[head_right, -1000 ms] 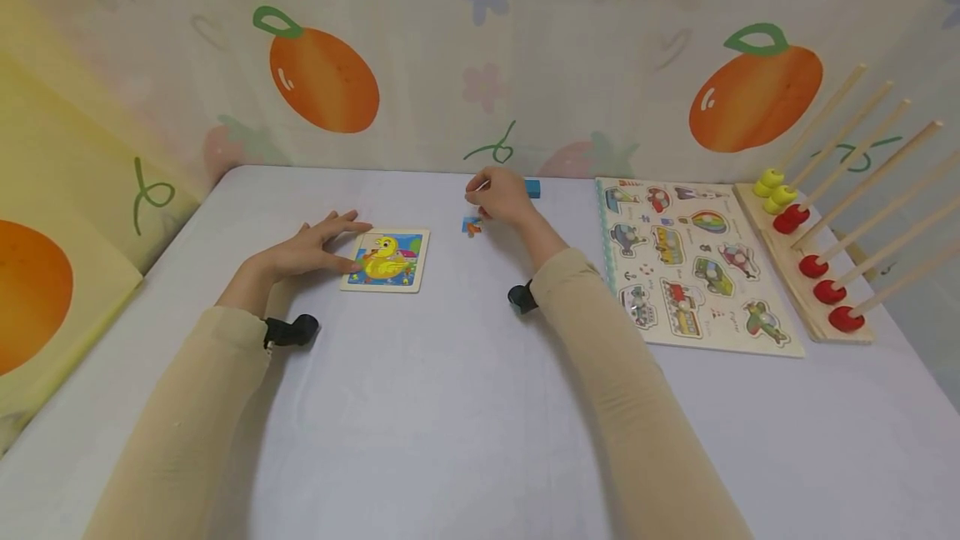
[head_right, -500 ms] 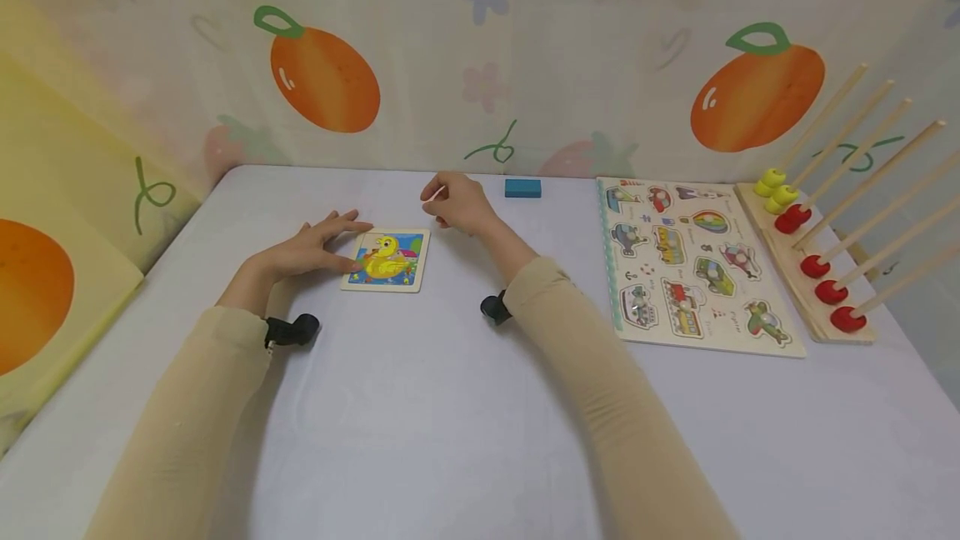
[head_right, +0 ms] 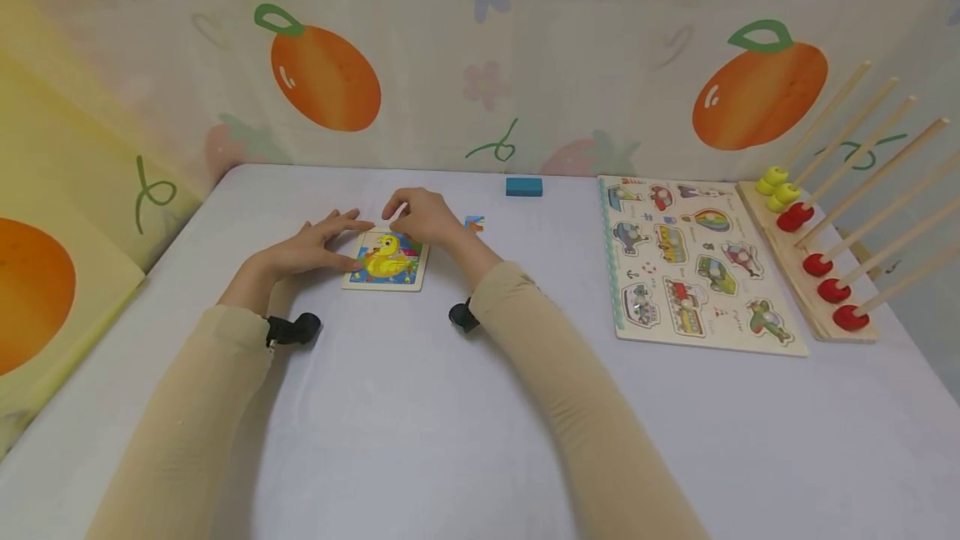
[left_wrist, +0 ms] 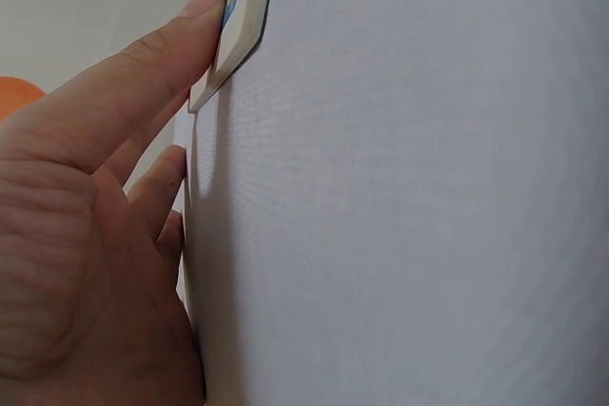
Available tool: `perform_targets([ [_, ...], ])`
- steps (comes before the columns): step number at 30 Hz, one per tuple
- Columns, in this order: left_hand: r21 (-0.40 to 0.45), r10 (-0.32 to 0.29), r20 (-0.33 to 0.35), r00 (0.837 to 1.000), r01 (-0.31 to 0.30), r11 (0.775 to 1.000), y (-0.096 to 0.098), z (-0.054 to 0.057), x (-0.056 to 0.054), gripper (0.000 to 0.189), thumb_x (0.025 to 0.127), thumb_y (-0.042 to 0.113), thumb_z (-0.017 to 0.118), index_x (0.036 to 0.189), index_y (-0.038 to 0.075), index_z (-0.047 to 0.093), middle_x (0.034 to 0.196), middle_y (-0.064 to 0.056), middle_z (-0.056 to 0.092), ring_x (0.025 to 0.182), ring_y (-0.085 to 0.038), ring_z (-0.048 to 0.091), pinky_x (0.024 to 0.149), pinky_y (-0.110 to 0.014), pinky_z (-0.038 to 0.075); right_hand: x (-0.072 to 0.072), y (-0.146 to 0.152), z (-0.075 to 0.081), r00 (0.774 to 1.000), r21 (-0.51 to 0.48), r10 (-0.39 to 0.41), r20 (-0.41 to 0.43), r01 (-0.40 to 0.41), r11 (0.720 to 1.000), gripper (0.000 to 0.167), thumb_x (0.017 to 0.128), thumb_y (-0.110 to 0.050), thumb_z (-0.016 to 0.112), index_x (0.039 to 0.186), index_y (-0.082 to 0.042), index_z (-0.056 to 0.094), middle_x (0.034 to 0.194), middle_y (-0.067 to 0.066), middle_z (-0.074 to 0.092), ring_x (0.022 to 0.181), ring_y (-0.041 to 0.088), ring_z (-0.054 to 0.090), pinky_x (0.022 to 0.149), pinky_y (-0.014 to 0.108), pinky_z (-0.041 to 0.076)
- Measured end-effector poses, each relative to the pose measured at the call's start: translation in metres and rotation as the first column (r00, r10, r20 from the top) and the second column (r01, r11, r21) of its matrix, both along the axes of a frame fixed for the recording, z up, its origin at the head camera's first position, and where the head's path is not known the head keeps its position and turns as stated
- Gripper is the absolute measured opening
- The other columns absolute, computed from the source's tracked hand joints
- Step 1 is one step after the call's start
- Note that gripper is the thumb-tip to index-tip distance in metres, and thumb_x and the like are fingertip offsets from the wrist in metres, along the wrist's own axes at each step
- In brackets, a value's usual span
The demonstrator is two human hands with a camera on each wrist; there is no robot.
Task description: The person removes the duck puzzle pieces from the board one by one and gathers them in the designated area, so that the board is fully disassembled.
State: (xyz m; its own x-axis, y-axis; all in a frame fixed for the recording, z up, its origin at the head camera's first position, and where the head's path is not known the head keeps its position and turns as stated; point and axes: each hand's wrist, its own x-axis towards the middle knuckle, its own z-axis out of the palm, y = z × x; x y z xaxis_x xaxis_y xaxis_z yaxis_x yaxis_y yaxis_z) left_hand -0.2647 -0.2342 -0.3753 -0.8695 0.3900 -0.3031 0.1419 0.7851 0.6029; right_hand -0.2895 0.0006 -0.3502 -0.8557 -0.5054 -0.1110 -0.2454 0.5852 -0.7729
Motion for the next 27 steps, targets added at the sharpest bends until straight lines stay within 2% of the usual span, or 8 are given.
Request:
perform_targets([
  [4, 0.014, -0.007, -0.001, 1.000, 0.007, 1.000, 0.001, 0.001, 0.001, 0.073, 0.088, 0.033, 0.070, 0.152, 0.020, 0.039, 0.169, -0.009, 0.006, 0.157, -0.035, -0.012, 0.120, -0.066, -0.018, 0.003, -0.007, -0.001, 0.999, -0.001, 0.034, 0.013, -0.034, 0.999, 0.021, 0.095, -0.012, 0.062, 0.115, -0.008, 0.065, 0.083, 0.004, 0.059, 0.066, 0.017, 0.055, 0.061, 0.017, 0.046],
  [13, 0.011, -0.008, -0.003, 1.000, 0.008, 1.000, 0.001, 0.001, 0.001, 0.072, 0.088, 0.031, 0.069, 0.152, 0.019, 0.038, 0.170, -0.009, 0.006, 0.157, -0.035, -0.012, 0.120, -0.066, -0.018, 0.006, -0.014, -0.003, 0.996, 0.066, 0.078, 0.033, -0.080, 0.995, 0.023, 0.094, -0.010, 0.062, 0.116, -0.009, 0.065, 0.096, 0.008, 0.062, 0.071, 0.015, 0.054, 0.063, 0.018, 0.048],
  [19, 0.007, -0.006, -0.002, 1.000, 0.006, 1.000, 0.001, 0.002, 0.001, 0.072, 0.088, 0.031, 0.069, 0.152, 0.018, 0.037, 0.170, -0.009, 0.006, 0.157, -0.035, -0.012, 0.120, -0.066, -0.018, 0.006, -0.015, -0.007, 0.994, 0.089, 0.089, 0.065, -0.095, 0.991, 0.024, 0.093, -0.008, 0.063, 0.117, -0.010, 0.064, 0.092, 0.006, 0.060, 0.068, 0.014, 0.052, 0.060, 0.017, 0.046],
  [27, -0.006, -0.004, 0.000, 1.000, 0.004, 1.000, 0.001, 0.001, 0.001, 0.073, 0.088, 0.032, 0.069, 0.153, 0.019, 0.037, 0.170, -0.009, 0.005, 0.156, -0.035, -0.012, 0.119, -0.066, -0.018, 0.006, -0.016, -0.006, 0.993, 0.137, 0.091, 0.070, -0.100, 0.986, 0.028, 0.094, -0.011, 0.064, 0.121, -0.012, 0.061, 0.091, 0.004, 0.056, 0.075, 0.015, 0.052, 0.065, 0.018, 0.044],
])
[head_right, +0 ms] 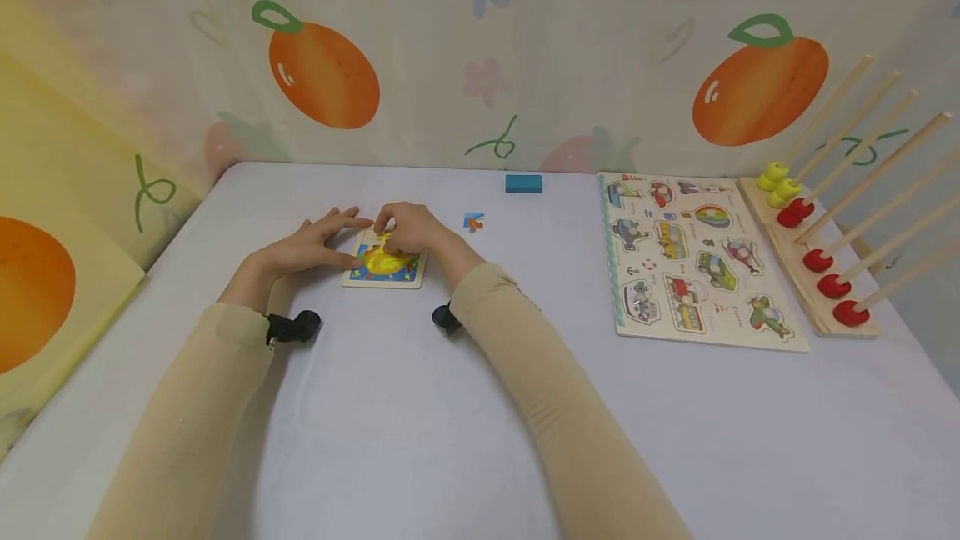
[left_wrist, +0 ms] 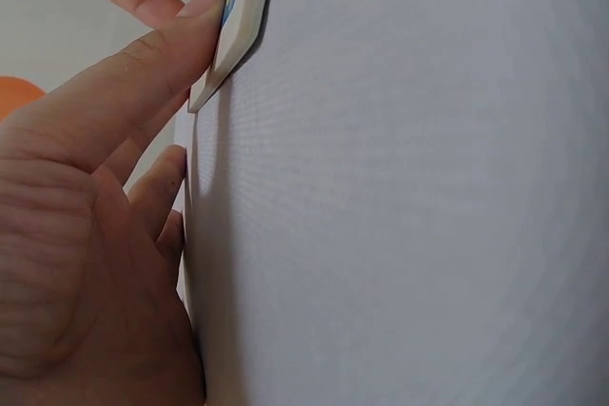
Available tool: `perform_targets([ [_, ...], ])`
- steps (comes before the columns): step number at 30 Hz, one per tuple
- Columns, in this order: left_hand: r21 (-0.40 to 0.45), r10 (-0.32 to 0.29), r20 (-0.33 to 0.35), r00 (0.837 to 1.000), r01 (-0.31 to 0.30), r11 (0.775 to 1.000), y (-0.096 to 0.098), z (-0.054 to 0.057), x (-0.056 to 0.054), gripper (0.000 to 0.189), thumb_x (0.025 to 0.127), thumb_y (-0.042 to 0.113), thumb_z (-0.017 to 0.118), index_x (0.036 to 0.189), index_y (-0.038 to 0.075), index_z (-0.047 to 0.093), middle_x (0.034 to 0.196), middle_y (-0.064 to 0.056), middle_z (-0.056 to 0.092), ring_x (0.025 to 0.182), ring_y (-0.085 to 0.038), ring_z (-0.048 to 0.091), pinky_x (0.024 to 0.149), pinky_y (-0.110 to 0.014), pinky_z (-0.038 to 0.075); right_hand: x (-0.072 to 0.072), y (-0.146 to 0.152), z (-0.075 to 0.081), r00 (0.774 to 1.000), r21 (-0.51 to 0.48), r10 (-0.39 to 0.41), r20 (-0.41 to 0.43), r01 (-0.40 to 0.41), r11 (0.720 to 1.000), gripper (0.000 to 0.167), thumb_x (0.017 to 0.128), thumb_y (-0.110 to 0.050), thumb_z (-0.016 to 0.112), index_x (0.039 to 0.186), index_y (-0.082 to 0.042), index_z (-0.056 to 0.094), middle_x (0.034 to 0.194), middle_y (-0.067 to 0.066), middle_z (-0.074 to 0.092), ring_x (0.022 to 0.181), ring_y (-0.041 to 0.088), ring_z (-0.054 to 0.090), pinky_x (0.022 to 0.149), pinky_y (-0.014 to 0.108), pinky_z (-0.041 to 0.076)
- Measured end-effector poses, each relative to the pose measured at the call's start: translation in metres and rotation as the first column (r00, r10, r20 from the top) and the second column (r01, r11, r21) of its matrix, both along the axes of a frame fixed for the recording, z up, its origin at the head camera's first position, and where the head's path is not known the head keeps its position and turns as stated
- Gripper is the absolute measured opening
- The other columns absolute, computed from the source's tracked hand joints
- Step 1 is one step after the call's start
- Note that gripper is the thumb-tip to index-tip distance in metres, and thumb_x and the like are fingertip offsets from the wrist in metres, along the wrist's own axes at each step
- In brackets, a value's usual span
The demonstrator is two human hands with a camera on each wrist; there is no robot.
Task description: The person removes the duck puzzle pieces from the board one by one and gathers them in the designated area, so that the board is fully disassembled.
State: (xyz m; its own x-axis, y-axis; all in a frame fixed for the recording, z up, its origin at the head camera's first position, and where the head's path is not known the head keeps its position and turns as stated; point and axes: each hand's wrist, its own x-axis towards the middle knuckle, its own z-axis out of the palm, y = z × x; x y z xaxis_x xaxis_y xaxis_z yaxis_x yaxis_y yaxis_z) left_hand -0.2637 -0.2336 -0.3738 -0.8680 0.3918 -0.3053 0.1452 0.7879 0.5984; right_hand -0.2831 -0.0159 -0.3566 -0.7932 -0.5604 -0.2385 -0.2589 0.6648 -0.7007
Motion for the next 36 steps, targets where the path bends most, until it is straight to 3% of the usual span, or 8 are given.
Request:
perform_targets([
  [9, -0.005, 0.003, -0.003, 1.000, -0.003, 1.000, -0.0018, -0.0015, -0.0008, 0.073, 0.088, 0.032, 0.069, 0.152, 0.020, 0.037, 0.170, -0.008, 0.005, 0.156, -0.035, -0.013, 0.119, -0.066, -0.018, -0.0011, -0.0018, -0.0014, 1.000, 0.017, 0.006, -0.017, -0.005, 1.000, 0.028, 0.093, -0.012, 0.064, 0.121, -0.011, 0.062, 0.093, 0.003, 0.056, 0.081, 0.015, 0.051, 0.068, 0.018, 0.042],
  [20, -0.008, 0.011, -0.005, 1.000, -0.011, 1.000, -0.0018, -0.0015, -0.0004, 0.074, 0.087, 0.032, 0.069, 0.152, 0.019, 0.037, 0.170, -0.009, 0.005, 0.156, -0.035, -0.012, 0.119, -0.066, -0.018, -0.0002, -0.0039, -0.0002, 1.000, 0.023, -0.011, 0.007, 0.011, 1.000, 0.027, 0.093, -0.012, 0.064, 0.120, -0.010, 0.062, 0.120, 0.011, 0.061, 0.087, 0.016, 0.052, 0.071, 0.019, 0.043],
  [36, 0.003, 0.013, 0.003, 1.000, -0.013, 1.000, 0.0000, -0.0009, 0.0004, 0.073, 0.087, 0.032, 0.070, 0.152, 0.020, 0.038, 0.170, -0.008, 0.005, 0.156, -0.035, -0.014, 0.119, -0.067, -0.019, -0.0006, -0.0005, -0.0008, 0.999, 0.013, -0.040, -0.014, 0.040, 0.999, 0.026, 0.091, -0.011, 0.066, 0.117, -0.012, 0.065, 0.126, 0.011, 0.061, 0.097, 0.019, 0.052, 0.071, 0.020, 0.046],
])
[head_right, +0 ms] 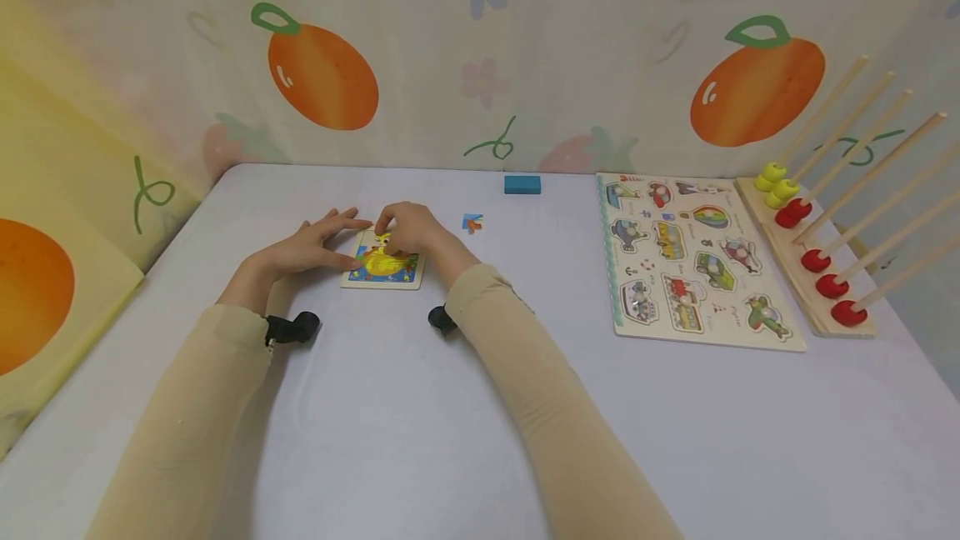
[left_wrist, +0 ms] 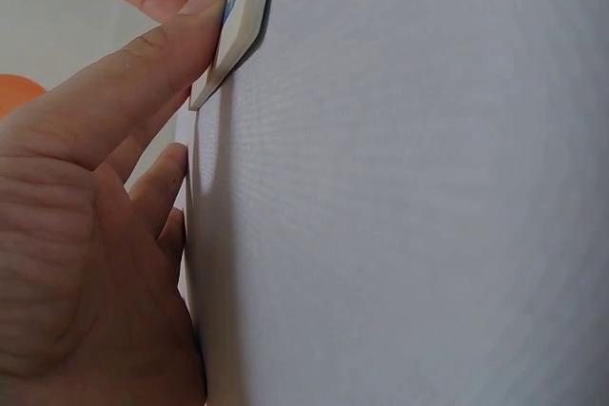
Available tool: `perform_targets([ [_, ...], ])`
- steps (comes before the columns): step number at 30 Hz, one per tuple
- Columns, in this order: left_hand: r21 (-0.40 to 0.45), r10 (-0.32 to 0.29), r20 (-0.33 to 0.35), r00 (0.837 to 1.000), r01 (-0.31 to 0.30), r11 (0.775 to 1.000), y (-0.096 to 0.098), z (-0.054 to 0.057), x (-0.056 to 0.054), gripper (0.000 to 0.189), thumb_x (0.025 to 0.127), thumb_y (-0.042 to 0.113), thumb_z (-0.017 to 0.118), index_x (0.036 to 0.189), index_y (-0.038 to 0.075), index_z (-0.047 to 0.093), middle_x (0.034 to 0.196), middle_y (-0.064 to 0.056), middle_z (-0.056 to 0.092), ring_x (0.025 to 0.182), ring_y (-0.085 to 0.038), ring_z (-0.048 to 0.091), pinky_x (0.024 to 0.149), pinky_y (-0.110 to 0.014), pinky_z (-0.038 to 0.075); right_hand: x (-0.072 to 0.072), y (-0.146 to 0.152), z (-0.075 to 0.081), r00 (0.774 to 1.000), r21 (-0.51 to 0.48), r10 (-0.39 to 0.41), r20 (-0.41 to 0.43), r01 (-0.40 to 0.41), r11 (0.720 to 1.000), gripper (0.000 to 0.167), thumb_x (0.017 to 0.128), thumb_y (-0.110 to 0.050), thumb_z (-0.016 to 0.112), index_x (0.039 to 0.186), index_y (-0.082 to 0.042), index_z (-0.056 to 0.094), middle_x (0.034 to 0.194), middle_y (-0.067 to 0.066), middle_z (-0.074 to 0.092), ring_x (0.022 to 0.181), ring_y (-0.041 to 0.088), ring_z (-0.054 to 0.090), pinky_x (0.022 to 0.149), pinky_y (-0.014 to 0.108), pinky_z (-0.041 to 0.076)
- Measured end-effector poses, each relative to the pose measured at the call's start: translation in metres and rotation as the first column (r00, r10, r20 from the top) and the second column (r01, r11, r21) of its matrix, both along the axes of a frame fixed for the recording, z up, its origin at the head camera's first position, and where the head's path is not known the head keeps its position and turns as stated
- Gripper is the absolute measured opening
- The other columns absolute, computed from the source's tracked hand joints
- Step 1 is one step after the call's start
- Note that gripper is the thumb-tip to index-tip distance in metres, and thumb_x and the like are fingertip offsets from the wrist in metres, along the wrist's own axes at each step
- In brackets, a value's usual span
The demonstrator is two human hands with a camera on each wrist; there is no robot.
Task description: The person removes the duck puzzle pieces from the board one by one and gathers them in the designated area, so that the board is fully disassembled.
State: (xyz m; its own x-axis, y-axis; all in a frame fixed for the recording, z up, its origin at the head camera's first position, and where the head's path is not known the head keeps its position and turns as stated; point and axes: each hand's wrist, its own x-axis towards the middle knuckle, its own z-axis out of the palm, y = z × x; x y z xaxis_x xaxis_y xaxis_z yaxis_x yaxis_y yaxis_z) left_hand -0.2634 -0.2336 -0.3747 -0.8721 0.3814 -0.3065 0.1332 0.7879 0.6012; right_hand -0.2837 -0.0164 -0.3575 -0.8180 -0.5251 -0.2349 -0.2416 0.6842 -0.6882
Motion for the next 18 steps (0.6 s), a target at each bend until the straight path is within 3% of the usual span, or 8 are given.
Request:
perform_targets([
  [9, 0.014, -0.006, 0.000, 1.000, 0.006, 1.000, -0.0003, -0.0011, -0.0015, 0.074, 0.087, 0.032, 0.070, 0.152, 0.020, 0.037, 0.170, -0.008, 0.005, 0.156, -0.035, -0.013, 0.119, -0.066, -0.019, -0.0010, 0.0015, -0.0023, 0.996, -0.025, 0.022, -0.088, -0.024, 0.999, 0.027, 0.086, -0.007, 0.071, 0.113, -0.011, 0.068, 0.133, 0.012, 0.060, 0.116, 0.028, 0.051, 0.097, 0.036, 0.047],
  [18, 0.021, -0.011, -0.002, 1.000, 0.011, 1.000, -0.0009, -0.0011, -0.0013, 0.073, 0.087, 0.032, 0.070, 0.152, 0.019, 0.038, 0.170, -0.008, 0.005, 0.156, -0.035, -0.013, 0.119, -0.066, -0.019, -0.0002, 0.0015, -0.0043, 0.998, -0.042, -0.012, -0.063, 0.010, 0.999, 0.033, 0.089, -0.007, 0.069, 0.121, -0.012, 0.062, 0.123, 0.014, 0.060, 0.105, 0.024, 0.051, 0.086, 0.029, 0.048],
])
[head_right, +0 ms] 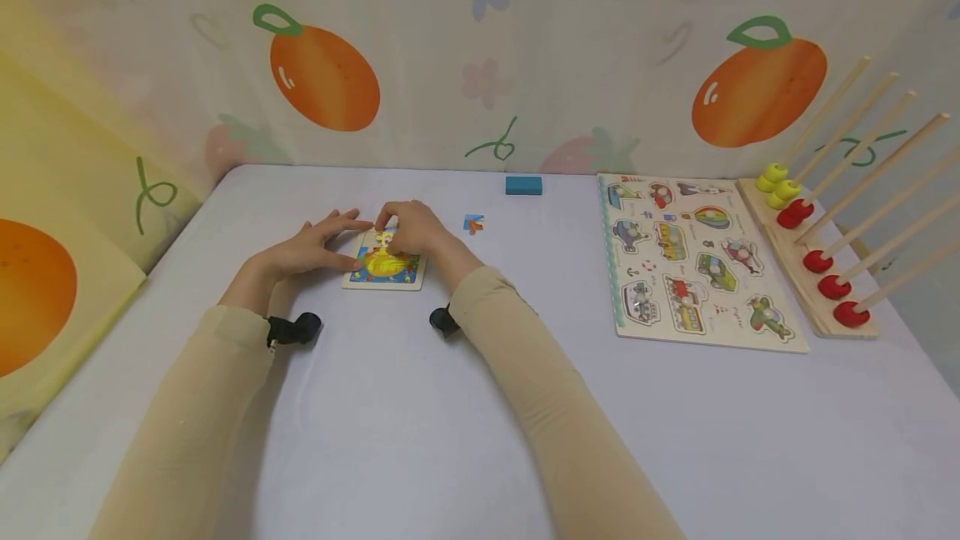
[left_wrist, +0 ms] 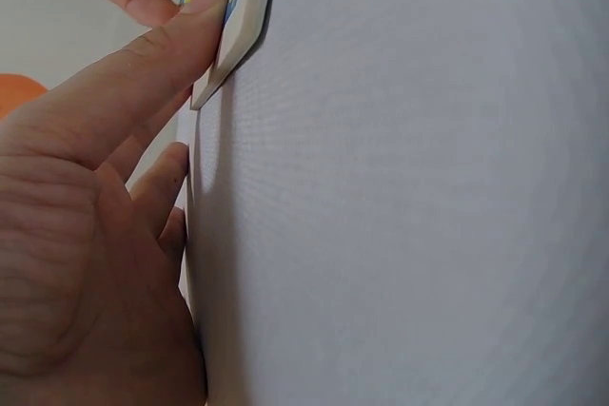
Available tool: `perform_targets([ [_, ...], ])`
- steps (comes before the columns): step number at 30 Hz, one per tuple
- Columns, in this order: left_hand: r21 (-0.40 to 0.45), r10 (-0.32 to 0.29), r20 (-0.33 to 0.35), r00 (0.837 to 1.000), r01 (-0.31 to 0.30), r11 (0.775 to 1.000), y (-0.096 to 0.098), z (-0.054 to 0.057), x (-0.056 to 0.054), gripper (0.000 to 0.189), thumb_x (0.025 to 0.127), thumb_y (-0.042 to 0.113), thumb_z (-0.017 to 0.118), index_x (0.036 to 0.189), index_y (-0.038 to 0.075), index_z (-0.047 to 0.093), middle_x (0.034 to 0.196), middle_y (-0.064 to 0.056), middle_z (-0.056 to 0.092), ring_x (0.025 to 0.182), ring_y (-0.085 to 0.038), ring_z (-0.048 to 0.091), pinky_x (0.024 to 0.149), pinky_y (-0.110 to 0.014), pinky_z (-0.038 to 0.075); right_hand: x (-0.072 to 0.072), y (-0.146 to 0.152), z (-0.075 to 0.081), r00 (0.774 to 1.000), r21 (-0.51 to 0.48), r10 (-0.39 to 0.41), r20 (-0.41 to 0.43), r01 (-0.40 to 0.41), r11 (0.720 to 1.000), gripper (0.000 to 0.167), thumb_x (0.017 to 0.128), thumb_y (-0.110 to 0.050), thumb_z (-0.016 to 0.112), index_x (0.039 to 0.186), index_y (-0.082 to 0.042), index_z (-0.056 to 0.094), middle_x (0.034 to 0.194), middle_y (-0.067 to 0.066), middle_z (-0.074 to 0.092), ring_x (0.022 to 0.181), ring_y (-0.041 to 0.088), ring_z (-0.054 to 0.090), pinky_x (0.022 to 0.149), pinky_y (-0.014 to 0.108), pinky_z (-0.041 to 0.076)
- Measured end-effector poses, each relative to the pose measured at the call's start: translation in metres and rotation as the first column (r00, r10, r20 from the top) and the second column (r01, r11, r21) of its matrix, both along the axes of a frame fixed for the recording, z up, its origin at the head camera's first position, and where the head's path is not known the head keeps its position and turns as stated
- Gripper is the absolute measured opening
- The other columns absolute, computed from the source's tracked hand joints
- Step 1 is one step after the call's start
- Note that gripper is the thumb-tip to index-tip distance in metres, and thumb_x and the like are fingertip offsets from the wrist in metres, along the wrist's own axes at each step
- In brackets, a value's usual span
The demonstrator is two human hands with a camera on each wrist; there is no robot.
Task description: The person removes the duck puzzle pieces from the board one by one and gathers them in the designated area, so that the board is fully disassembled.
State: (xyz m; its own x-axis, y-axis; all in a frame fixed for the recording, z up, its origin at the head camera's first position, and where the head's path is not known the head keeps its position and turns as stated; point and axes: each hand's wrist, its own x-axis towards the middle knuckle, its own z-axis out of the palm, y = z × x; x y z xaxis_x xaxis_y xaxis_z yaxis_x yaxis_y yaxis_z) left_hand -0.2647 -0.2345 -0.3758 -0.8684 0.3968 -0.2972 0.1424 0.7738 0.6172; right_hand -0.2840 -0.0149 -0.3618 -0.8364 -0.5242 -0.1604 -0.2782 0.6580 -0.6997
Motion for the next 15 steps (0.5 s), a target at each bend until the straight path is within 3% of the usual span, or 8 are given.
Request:
perform_targets([
  [6, -0.002, 0.003, -0.002, 1.000, -0.003, 1.000, -0.0002, -0.0008, 0.0003, 0.073, 0.087, 0.032, 0.070, 0.151, 0.021, 0.039, 0.170, -0.007, 0.006, 0.157, -0.034, -0.012, 0.120, -0.065, -0.018, 0.0008, -0.0001, -0.0009, 0.996, -0.014, -0.085, 0.029, 0.085, 0.996, 0.031, 0.096, -0.011, 0.062, 0.126, -0.007, 0.058, 0.122, 0.013, 0.059, 0.109, 0.023, 0.052, 0.100, 0.034, 0.048],
  [12, 0.004, 0.009, -0.003, 1.000, -0.009, 1.000, 0.0005, -0.0004, 0.0008, 0.073, 0.087, 0.032, 0.071, 0.151, 0.019, 0.039, 0.170, -0.007, 0.006, 0.157, -0.035, -0.011, 0.120, -0.065, -0.018, -0.0002, 0.0005, -0.0012, 0.994, -0.030, -0.107, 0.006, 0.107, 0.994, 0.020, 0.098, -0.016, 0.059, 0.114, -0.005, 0.065, 0.106, 0.010, 0.062, 0.091, 0.017, 0.052, 0.076, 0.022, 0.045],
  [15, 0.004, 0.010, -0.006, 1.000, -0.010, 1.000, 0.0006, -0.0003, 0.0005, 0.073, 0.087, 0.032, 0.071, 0.151, 0.019, 0.039, 0.170, -0.007, 0.007, 0.157, -0.034, -0.011, 0.120, -0.065, -0.018, -0.0007, 0.0004, -0.0011, 0.994, -0.039, -0.110, 0.003, 0.110, 0.993, 0.017, 0.098, -0.017, 0.059, 0.110, -0.007, 0.065, 0.108, 0.009, 0.064, 0.088, 0.016, 0.052, 0.070, 0.020, 0.042],
])
